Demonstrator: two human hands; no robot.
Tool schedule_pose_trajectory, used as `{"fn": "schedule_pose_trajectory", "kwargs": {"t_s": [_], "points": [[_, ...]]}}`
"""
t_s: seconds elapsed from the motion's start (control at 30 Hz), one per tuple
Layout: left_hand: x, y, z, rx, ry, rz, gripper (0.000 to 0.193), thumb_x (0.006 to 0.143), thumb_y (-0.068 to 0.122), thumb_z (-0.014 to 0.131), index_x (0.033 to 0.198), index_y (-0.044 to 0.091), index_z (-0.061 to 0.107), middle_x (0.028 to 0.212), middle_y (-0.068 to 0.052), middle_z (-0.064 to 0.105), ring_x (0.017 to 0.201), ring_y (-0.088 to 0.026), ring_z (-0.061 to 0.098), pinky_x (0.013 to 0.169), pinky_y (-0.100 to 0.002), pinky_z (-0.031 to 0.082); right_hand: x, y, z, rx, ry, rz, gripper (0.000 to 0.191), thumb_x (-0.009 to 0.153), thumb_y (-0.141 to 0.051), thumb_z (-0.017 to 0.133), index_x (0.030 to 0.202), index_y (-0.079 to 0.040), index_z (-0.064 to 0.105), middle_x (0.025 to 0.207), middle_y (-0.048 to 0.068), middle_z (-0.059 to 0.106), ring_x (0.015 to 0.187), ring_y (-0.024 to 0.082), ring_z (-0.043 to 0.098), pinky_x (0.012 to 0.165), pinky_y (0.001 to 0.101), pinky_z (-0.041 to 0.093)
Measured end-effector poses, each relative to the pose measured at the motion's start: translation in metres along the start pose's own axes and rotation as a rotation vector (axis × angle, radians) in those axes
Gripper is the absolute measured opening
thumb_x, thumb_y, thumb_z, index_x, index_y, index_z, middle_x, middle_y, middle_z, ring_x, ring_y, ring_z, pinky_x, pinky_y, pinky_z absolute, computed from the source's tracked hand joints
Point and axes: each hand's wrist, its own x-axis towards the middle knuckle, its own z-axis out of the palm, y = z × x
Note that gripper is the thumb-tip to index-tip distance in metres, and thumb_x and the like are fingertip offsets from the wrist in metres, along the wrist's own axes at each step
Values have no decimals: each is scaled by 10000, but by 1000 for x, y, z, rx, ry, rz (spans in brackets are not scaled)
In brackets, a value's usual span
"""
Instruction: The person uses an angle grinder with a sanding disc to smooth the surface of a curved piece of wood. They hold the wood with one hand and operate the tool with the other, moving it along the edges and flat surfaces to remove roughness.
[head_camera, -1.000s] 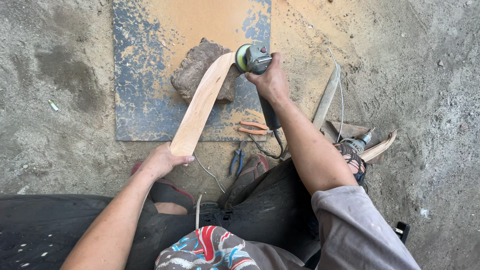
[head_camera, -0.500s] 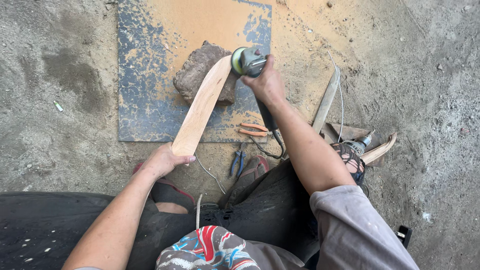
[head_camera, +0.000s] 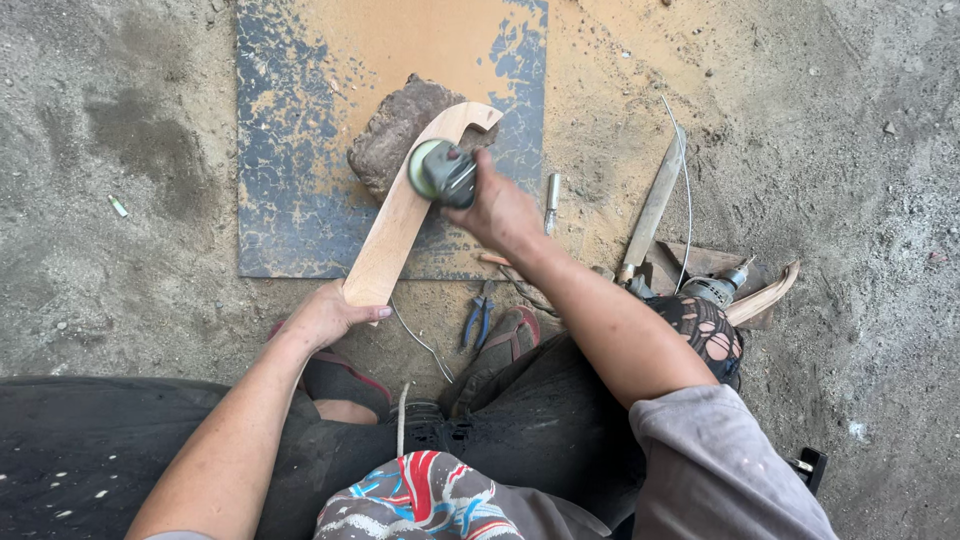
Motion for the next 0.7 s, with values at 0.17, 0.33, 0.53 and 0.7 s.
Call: {"fn": "schedule_pose_trajectory", "kwargs": {"t_s": [0.17, 0.33, 0.53, 0.7], "points": [[0, 3, -1, 3, 8, 8, 663, 679, 415, 910, 1197, 47, 721, 1085, -141, 785, 1017, -244, 733, 934, -370, 528, 32, 31, -25, 34, 161, 103, 974, 801, -433, 845, 1471, -57, 248, 1110, 247, 721, 989, 368, 738, 864, 450, 606], [-2, 5, -4, -8, 0, -5, 678, 680, 419, 903, 1210, 46, 702, 1081, -148, 793, 1011, -257, 735, 925, -373, 533, 50, 51, -35, 129, 225, 212, 965, 777, -402, 843, 1453, -51, 250, 1116, 252, 713, 985, 369, 745, 878, 452, 595], [-2, 7, -9, 20, 0, -16, 660, 682, 430, 908, 1190, 50, 727, 1081, -144, 794, 1013, -250, 735, 928, -364, 533, 49, 68, -45, 266, 391, 224, 944, 758, -417, 877, 1394, -14, 307, 1094, 292, 702, 977, 399, 737, 877, 447, 601], [-3, 8, -8, -47, -25, 36, 641, 681, 431, 888, 1176, 52, 739, 1064, -136, 810, 1000, -249, 740, 920, -363, 535, 52, 62, -38, 188, 339, 228, 924, 759, -459, 869, 1371, -19, 334, 1104, 264, 714, 935, 380, 748, 833, 463, 615]]}}
